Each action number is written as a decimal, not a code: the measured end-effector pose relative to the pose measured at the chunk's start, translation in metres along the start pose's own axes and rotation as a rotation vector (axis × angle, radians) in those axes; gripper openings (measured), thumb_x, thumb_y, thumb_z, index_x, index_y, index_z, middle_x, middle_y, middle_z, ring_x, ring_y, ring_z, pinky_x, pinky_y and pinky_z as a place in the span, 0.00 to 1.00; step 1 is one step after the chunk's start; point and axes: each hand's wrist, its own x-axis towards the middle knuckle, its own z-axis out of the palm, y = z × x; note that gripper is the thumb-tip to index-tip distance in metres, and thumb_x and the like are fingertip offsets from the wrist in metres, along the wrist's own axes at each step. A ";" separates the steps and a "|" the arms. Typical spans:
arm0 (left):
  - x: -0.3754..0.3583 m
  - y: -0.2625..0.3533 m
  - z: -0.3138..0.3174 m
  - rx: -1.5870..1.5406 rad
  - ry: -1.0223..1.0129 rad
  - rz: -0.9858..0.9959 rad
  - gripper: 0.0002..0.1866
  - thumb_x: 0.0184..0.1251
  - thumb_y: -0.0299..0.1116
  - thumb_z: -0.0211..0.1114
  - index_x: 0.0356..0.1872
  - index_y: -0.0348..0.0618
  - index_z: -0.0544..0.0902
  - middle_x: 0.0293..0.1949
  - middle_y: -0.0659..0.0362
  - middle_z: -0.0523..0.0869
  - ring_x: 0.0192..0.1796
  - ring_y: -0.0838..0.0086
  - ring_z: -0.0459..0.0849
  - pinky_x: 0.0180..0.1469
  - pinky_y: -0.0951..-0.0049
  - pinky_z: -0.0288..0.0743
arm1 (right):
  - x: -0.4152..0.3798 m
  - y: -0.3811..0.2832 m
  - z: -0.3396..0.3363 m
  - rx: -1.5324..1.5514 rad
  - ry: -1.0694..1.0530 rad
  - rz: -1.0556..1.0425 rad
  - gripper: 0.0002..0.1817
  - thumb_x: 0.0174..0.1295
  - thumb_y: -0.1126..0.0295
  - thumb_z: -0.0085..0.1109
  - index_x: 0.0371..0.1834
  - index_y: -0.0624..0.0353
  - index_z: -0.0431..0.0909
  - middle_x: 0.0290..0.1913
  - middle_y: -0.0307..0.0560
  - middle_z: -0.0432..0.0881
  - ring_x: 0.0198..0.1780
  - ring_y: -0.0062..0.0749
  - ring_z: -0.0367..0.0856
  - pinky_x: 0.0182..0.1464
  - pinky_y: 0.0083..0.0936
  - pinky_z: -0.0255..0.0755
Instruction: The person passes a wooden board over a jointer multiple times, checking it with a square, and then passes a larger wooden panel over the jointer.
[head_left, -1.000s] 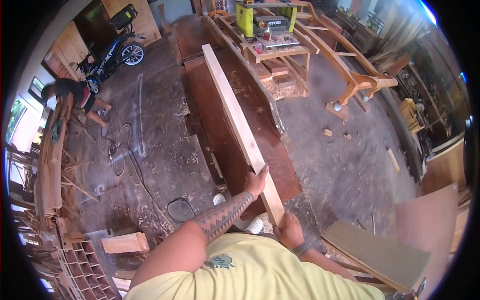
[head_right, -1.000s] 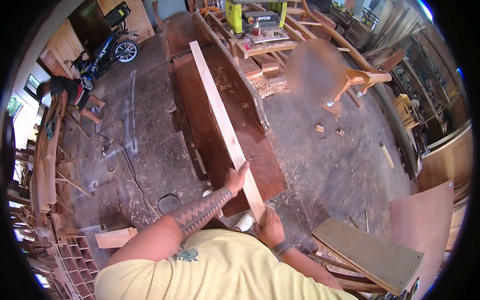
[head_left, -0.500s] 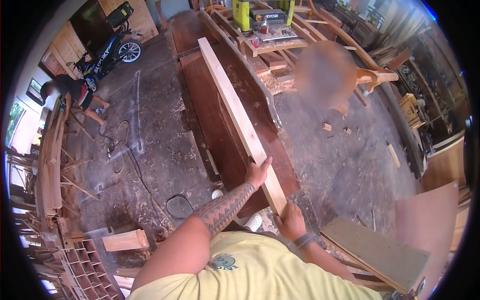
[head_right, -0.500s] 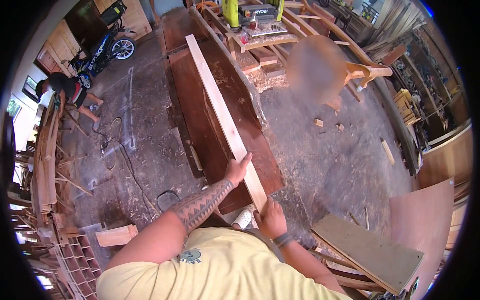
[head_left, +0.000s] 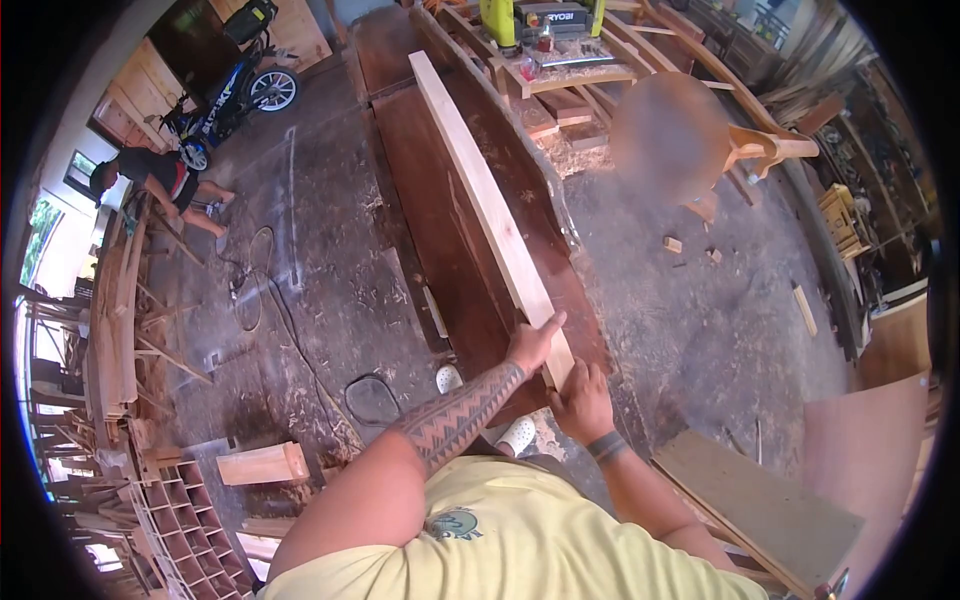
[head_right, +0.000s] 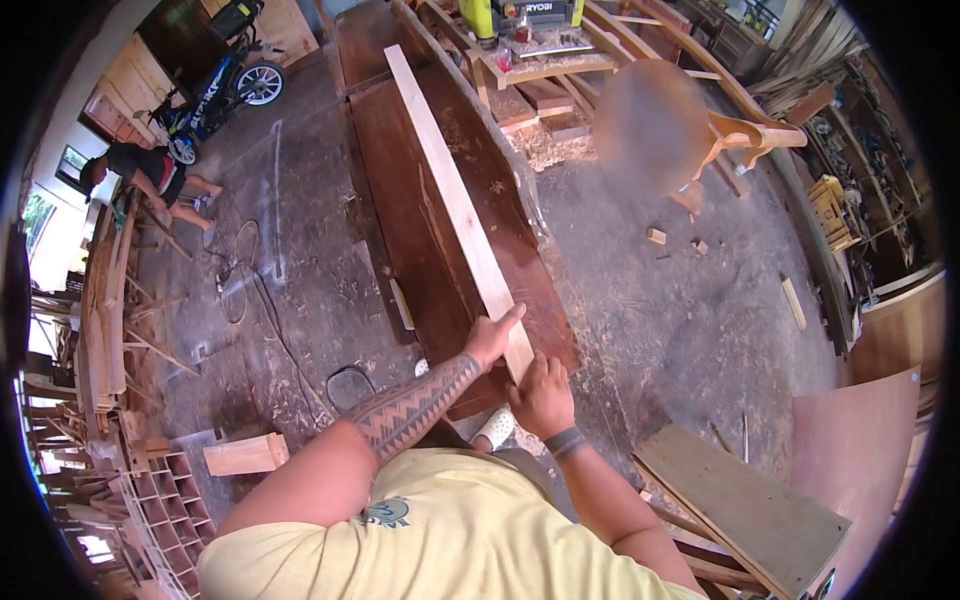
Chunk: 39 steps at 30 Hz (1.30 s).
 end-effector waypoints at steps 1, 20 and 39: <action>-0.011 0.014 -0.003 0.014 -0.008 -0.100 0.35 0.72 0.64 0.75 0.37 0.32 0.92 0.31 0.56 0.90 0.30 0.74 0.87 0.32 0.67 0.80 | 0.002 -0.001 0.000 0.017 -0.003 0.000 0.37 0.66 0.55 0.72 0.67 0.75 0.71 0.54 0.67 0.78 0.58 0.65 0.79 0.64 0.51 0.76; 0.004 0.021 -0.006 -0.098 0.004 -0.174 0.34 0.78 0.61 0.72 0.45 0.30 0.91 0.37 0.55 0.92 0.40 0.73 0.90 0.44 0.67 0.83 | 0.023 0.002 0.006 0.034 0.031 -0.034 0.27 0.64 0.58 0.69 0.53 0.72 0.76 0.48 0.65 0.80 0.53 0.62 0.81 0.59 0.50 0.78; 0.029 0.032 -0.019 -0.031 0.028 -0.153 0.40 0.74 0.66 0.73 0.42 0.25 0.90 0.35 0.53 0.90 0.38 0.73 0.88 0.40 0.66 0.82 | 0.050 -0.007 0.009 0.056 0.038 -0.004 0.28 0.64 0.58 0.70 0.55 0.72 0.75 0.49 0.67 0.81 0.52 0.64 0.83 0.58 0.52 0.79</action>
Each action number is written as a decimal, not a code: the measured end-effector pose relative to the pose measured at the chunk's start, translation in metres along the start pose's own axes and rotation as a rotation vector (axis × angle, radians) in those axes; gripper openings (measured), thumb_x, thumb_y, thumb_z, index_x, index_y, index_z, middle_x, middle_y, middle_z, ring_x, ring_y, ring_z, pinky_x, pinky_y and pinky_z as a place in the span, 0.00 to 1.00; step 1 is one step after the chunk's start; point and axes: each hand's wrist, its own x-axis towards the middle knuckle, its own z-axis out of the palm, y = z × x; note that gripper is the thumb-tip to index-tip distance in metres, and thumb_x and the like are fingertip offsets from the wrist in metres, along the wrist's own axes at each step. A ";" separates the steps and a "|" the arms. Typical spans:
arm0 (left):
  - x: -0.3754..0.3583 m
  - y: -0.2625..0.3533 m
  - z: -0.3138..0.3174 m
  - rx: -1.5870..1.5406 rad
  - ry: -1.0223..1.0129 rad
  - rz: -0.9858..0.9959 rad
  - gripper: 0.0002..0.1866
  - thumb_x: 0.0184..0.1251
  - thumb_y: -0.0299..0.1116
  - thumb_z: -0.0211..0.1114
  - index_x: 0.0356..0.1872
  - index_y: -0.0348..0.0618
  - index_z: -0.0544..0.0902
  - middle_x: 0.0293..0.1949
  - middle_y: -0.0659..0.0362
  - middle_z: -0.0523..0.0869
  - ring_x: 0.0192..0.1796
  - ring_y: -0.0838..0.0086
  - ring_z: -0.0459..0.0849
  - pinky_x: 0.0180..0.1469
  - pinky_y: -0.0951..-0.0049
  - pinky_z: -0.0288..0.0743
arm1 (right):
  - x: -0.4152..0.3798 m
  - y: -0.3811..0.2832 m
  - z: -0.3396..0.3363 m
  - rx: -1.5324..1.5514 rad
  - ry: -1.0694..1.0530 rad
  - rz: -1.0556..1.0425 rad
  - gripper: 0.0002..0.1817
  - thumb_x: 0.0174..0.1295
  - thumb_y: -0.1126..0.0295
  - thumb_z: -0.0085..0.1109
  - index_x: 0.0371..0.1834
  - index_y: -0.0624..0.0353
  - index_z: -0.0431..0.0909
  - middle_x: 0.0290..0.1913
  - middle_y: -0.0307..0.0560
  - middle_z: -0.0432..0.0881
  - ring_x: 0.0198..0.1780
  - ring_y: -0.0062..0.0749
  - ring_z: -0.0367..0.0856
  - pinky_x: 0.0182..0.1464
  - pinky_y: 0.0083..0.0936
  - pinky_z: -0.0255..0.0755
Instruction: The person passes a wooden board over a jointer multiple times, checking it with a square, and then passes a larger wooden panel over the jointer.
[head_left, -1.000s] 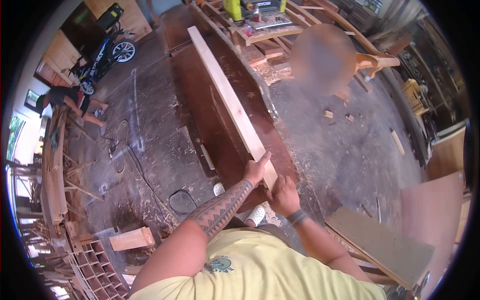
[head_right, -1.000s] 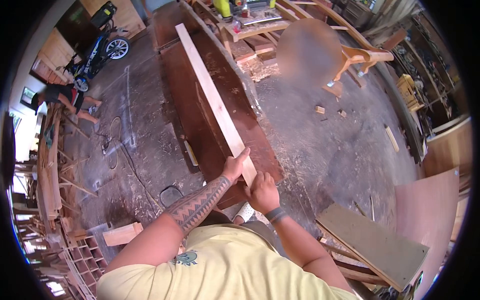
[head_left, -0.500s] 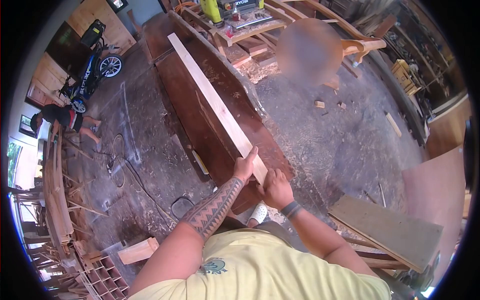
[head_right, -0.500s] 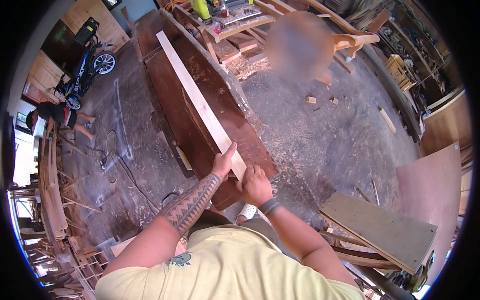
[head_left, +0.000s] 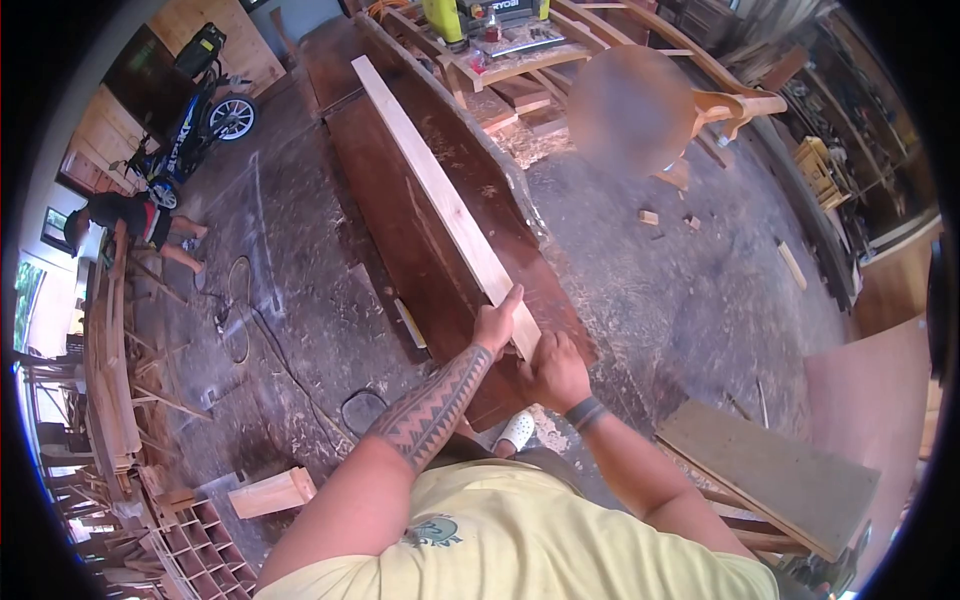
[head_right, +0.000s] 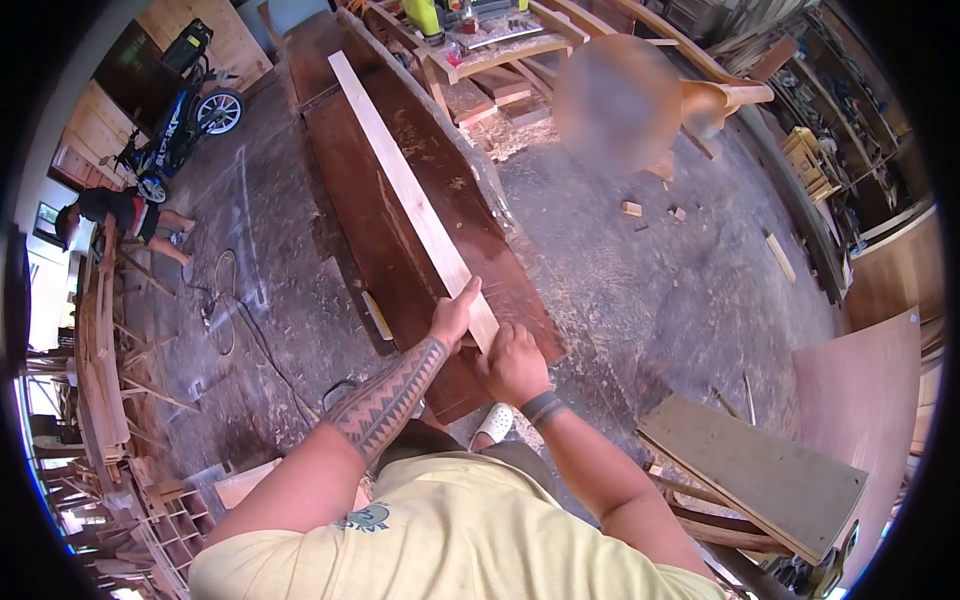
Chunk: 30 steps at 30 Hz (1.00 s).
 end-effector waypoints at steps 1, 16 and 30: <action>0.001 0.001 0.000 -0.004 0.012 0.004 0.40 0.73 0.67 0.73 0.41 0.25 0.90 0.35 0.53 0.90 0.37 0.73 0.88 0.40 0.65 0.82 | 0.002 0.001 0.001 0.000 0.002 -0.007 0.28 0.64 0.58 0.70 0.55 0.72 0.75 0.49 0.67 0.81 0.53 0.64 0.83 0.59 0.51 0.79; 0.002 0.015 -0.001 -0.181 -0.068 -0.005 0.37 0.73 0.65 0.75 0.44 0.28 0.91 0.36 0.53 0.92 0.36 0.69 0.93 0.35 0.64 0.88 | 0.016 -0.002 0.004 -0.011 0.012 -0.010 0.28 0.62 0.58 0.71 0.54 0.70 0.75 0.49 0.67 0.82 0.54 0.65 0.83 0.61 0.53 0.78; 0.034 0.015 -0.008 -0.192 -0.054 0.045 0.37 0.73 0.64 0.74 0.50 0.29 0.90 0.36 0.53 0.92 0.32 0.67 0.94 0.28 0.60 0.90 | 0.039 -0.006 0.008 -0.038 0.009 -0.025 0.24 0.66 0.57 0.70 0.50 0.69 0.75 0.49 0.65 0.81 0.53 0.63 0.84 0.57 0.51 0.81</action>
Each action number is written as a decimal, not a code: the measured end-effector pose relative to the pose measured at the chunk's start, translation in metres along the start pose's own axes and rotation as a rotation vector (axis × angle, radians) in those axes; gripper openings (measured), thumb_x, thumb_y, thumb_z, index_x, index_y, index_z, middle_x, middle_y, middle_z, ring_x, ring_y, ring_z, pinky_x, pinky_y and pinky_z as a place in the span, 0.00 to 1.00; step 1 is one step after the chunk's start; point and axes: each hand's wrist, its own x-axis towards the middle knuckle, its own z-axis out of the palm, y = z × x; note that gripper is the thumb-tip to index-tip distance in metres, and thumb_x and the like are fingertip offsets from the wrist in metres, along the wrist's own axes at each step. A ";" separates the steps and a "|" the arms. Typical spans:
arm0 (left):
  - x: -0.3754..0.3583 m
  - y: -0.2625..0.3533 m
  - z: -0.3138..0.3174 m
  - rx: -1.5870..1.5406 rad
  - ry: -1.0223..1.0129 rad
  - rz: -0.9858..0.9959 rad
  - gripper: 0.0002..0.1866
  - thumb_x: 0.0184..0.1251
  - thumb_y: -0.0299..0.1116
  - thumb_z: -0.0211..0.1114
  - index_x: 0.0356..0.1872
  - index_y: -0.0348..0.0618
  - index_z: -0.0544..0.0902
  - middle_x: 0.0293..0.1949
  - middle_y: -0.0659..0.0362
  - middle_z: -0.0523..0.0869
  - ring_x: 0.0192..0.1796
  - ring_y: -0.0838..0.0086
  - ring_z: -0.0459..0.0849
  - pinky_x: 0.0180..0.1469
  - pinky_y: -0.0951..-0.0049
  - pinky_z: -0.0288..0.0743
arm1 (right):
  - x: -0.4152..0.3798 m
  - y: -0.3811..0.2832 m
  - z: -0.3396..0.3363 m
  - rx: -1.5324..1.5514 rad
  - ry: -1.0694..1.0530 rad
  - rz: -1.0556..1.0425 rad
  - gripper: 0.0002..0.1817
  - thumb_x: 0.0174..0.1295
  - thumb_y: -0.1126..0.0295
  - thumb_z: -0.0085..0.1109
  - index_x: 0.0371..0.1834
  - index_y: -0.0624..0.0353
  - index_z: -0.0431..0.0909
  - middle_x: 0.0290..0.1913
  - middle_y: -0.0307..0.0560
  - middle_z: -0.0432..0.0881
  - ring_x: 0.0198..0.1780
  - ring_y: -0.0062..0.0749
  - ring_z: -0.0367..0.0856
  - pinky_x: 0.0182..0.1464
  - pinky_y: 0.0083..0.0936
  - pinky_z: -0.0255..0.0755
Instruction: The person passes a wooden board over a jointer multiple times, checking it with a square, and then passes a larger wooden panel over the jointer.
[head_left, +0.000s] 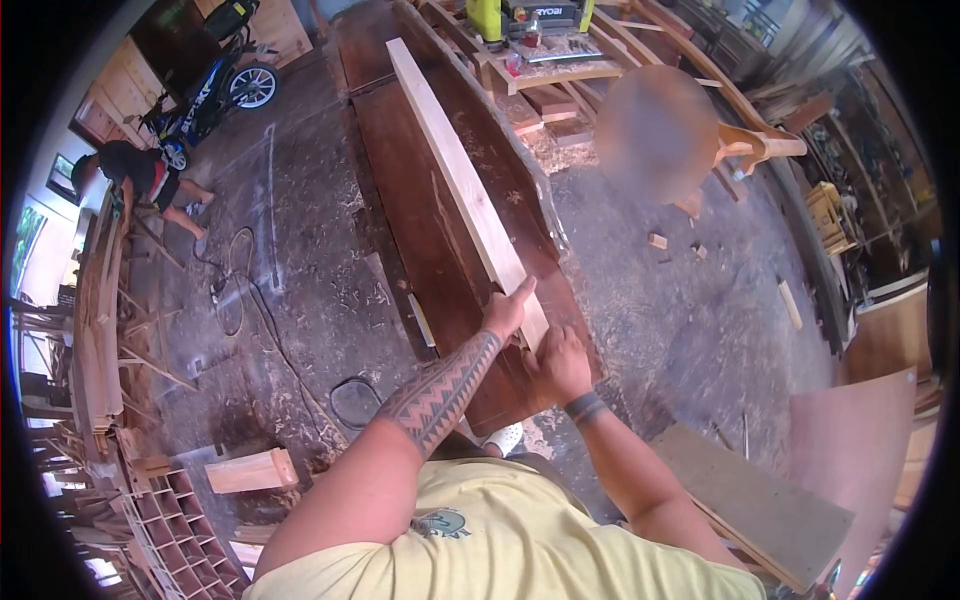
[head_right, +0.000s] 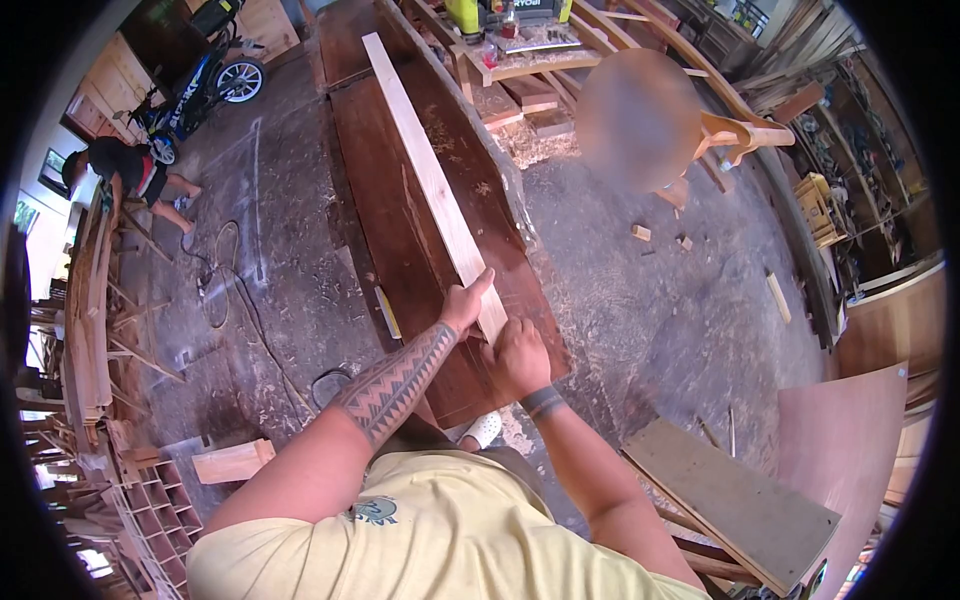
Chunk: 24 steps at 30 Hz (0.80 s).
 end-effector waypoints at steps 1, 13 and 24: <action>0.006 -0.003 -0.002 0.022 -0.001 0.008 0.37 0.73 0.64 0.74 0.50 0.29 0.90 0.36 0.53 0.92 0.32 0.67 0.94 0.29 0.60 0.89 | 0.002 -0.001 0.000 -0.002 -0.005 0.007 0.25 0.66 0.57 0.70 0.50 0.69 0.75 0.50 0.65 0.81 0.53 0.63 0.84 0.57 0.51 0.81; 0.005 0.033 -0.004 0.043 0.038 -0.064 0.40 0.70 0.67 0.74 0.47 0.27 0.90 0.34 0.53 0.91 0.32 0.69 0.91 0.31 0.60 0.87 | 0.028 -0.004 0.007 -0.004 -0.007 0.010 0.26 0.65 0.57 0.70 0.53 0.71 0.75 0.51 0.67 0.82 0.53 0.65 0.85 0.57 0.53 0.82; 0.039 0.048 -0.021 0.241 0.071 -0.045 0.46 0.67 0.72 0.75 0.41 0.22 0.90 0.30 0.55 0.87 0.36 0.73 0.86 0.39 0.63 0.82 | 0.061 -0.009 0.016 -0.024 -0.057 0.070 0.28 0.64 0.56 0.71 0.53 0.69 0.75 0.51 0.66 0.82 0.53 0.66 0.86 0.56 0.53 0.83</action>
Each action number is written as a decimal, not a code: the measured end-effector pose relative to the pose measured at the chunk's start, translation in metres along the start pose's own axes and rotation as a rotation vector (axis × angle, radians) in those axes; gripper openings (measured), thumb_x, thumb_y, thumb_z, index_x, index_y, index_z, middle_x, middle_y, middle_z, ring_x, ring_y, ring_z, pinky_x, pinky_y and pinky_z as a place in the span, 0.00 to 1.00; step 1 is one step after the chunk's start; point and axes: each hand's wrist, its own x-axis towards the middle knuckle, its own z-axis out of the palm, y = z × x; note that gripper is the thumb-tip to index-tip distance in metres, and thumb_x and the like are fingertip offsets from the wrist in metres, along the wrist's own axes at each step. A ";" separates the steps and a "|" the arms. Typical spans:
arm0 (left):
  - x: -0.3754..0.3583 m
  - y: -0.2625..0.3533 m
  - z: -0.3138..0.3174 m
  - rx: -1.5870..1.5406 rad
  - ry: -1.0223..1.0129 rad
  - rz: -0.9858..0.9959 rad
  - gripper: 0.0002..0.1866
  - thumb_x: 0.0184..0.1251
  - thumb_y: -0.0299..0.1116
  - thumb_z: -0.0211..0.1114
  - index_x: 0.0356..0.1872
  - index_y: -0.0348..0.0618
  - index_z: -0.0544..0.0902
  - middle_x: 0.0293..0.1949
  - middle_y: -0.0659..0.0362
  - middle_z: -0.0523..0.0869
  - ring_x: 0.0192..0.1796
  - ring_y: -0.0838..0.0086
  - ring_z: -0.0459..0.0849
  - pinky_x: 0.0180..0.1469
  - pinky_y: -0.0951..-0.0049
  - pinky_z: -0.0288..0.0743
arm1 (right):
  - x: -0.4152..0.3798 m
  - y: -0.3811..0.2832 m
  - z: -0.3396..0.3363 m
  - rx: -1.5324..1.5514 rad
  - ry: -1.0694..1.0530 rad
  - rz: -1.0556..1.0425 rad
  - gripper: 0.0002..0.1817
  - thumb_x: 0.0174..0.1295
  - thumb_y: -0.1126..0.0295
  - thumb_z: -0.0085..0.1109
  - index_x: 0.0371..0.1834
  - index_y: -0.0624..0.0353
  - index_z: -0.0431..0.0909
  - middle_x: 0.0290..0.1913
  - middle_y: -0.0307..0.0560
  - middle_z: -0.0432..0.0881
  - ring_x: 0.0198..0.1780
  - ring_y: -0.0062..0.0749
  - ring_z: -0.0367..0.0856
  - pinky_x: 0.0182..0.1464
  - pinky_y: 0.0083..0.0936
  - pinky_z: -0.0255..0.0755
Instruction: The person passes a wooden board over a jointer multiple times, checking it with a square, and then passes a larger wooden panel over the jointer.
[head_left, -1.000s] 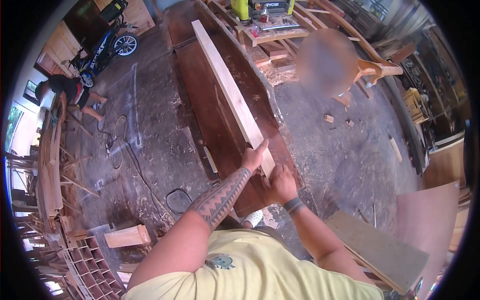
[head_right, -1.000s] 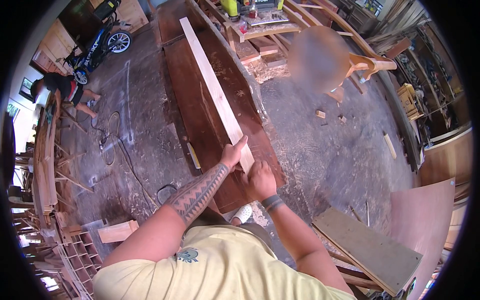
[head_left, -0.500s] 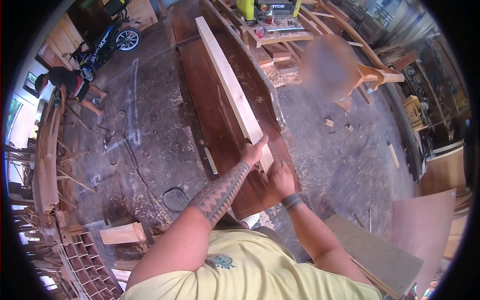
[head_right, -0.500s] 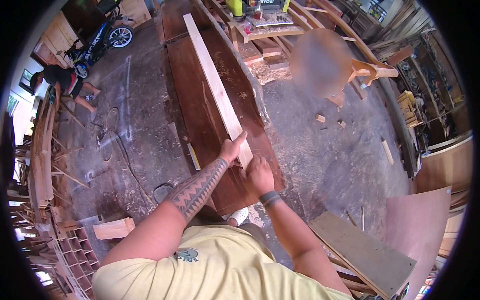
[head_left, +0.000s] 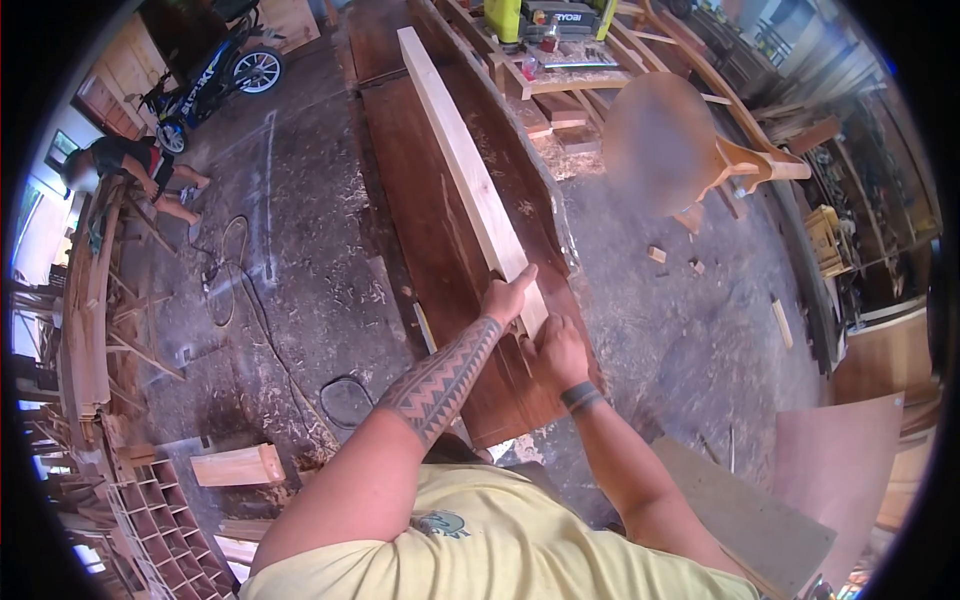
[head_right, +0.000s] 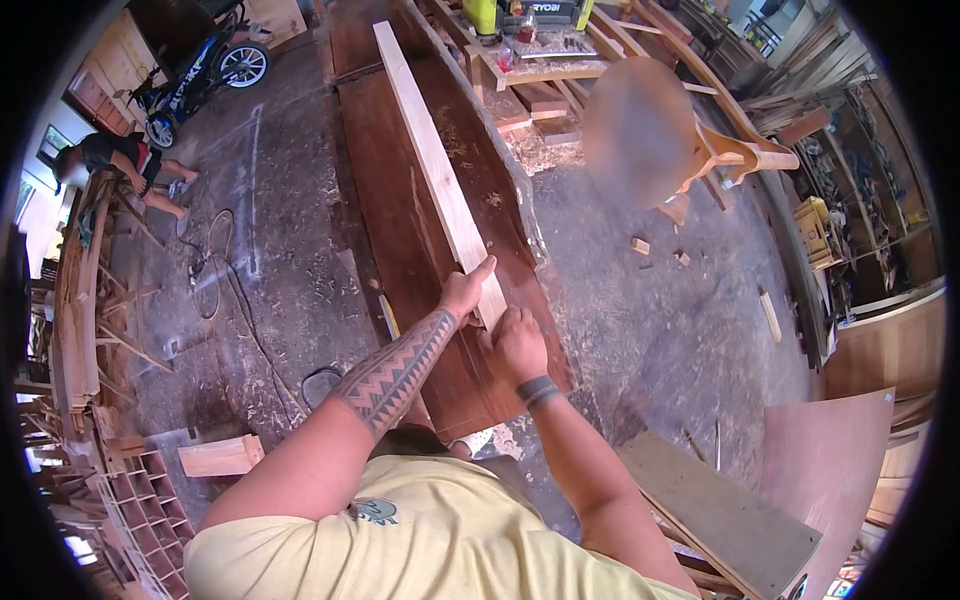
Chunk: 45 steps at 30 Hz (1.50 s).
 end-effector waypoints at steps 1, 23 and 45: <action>0.002 0.001 0.000 -0.035 0.007 0.006 0.46 0.67 0.72 0.75 0.40 0.21 0.90 0.30 0.54 0.87 0.36 0.73 0.86 0.40 0.64 0.82 | 0.003 -0.001 0.001 -0.005 0.004 0.000 0.28 0.64 0.56 0.71 0.53 0.69 0.75 0.51 0.66 0.82 0.53 0.66 0.86 0.56 0.53 0.83; 0.055 0.032 -0.025 -0.077 -0.050 0.035 0.44 0.68 0.70 0.74 0.54 0.26 0.90 0.39 0.54 0.91 0.37 0.69 0.91 0.32 0.63 0.86 | 0.064 -0.020 0.013 -0.025 0.025 -0.002 0.27 0.64 0.54 0.72 0.50 0.69 0.75 0.50 0.66 0.83 0.53 0.64 0.86 0.57 0.52 0.82; 0.123 0.057 -0.050 0.005 -0.008 0.100 0.49 0.67 0.74 0.72 0.52 0.22 0.91 0.32 0.53 0.89 0.38 0.69 0.88 0.34 0.55 0.81 | 0.131 -0.040 0.023 -0.019 -0.009 0.007 0.26 0.67 0.55 0.71 0.50 0.69 0.74 0.50 0.67 0.81 0.54 0.66 0.84 0.57 0.53 0.81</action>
